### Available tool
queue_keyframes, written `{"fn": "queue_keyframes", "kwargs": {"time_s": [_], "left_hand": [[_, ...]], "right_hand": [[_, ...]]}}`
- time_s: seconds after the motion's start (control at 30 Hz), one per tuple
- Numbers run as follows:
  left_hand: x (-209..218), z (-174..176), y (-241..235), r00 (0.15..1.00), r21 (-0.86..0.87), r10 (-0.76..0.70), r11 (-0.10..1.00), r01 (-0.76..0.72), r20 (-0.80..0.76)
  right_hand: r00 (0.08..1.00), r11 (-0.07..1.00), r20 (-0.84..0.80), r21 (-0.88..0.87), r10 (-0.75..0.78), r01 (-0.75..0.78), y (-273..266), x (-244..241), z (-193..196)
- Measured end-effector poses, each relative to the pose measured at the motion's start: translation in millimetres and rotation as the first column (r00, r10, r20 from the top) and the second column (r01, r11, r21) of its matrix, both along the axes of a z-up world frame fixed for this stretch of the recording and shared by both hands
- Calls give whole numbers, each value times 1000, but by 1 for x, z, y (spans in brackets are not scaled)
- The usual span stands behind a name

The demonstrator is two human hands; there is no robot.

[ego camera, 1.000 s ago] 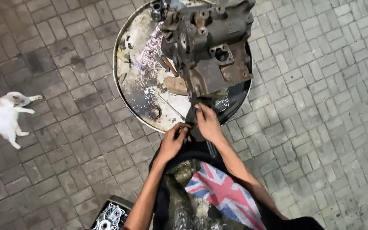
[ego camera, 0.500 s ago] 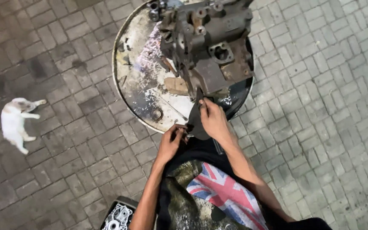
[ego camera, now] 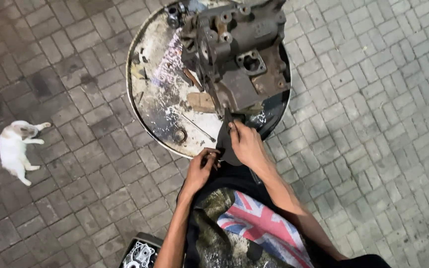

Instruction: The person scrubs a metal engine block with a wire brush and then wipes it with a black cloth. The person also scrubs and wipes a separate metal plate. A white cat is visible lying on the floor nearby.

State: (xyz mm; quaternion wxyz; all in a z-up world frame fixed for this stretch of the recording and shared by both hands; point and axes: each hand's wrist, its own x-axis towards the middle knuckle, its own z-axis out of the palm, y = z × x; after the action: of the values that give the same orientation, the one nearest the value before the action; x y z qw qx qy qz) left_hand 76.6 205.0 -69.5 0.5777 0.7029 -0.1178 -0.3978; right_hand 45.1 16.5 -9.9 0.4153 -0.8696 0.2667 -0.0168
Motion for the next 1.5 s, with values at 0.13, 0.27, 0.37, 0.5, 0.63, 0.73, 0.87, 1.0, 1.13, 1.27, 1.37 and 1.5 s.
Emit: {"fn": "queue_keyframes", "kwargs": {"time_s": [0.13, 0.27, 0.37, 0.5, 0.63, 0.73, 0.87, 1.0, 1.13, 1.27, 1.37, 1.5], "left_hand": [[-1, -6, 3, 1000, 14, 22, 1000, -22, 5], [0, -13, 2, 999, 1, 12, 1000, -12, 36], [-3, -13, 4, 1000, -28, 14, 1000, -13, 26], [5, 9, -6, 995, -213, 82, 975, -69, 55], [5, 70, -19, 987, -369, 115, 927, -65, 116], [10, 99, -28, 947, -504, 119, 862, 49, 297], [-3, 112, -37, 924, -560, 188, 828, 32, 332], [-14, 127, -51, 932, -595, 220, 804, -6, 287], [-10, 133, -54, 919, -618, 289, 784, -66, 269], [-10, 132, -46, 909, -596, 345, 790, -146, 235], [-11, 131, -46, 875, -561, 402, 804, -197, 270], [-9, 129, -46, 746, -465, 462, 855, -230, 479]], "right_hand": [[996, 998, 87, 62, 13, -18, -2, 11, -1], [996, 991, -35, 110, 76, -72, -3, -28, -31], [990, 931, -73, 354, 121, -88, -5, -68, -66], [994, 885, 26, 453, 106, -106, -12, -68, -87], [999, 817, -4, 576, 36, -27, 6, -71, -48], [995, 845, -50, 527, -83, 97, 5, -92, -76], [964, 851, -70, 457, -255, 258, -19, -111, -114], [983, 823, 5, 549, -181, 148, -18, -120, -104], [988, 779, 95, 626, -124, 38, -23, -116, -84], [980, 714, 184, 695, -70, -80, -21, -113, -55], [969, 656, 246, 738, -39, -161, -18, -113, -29], [936, 569, 352, 772, -10, -284, -13, -101, 9]]}}
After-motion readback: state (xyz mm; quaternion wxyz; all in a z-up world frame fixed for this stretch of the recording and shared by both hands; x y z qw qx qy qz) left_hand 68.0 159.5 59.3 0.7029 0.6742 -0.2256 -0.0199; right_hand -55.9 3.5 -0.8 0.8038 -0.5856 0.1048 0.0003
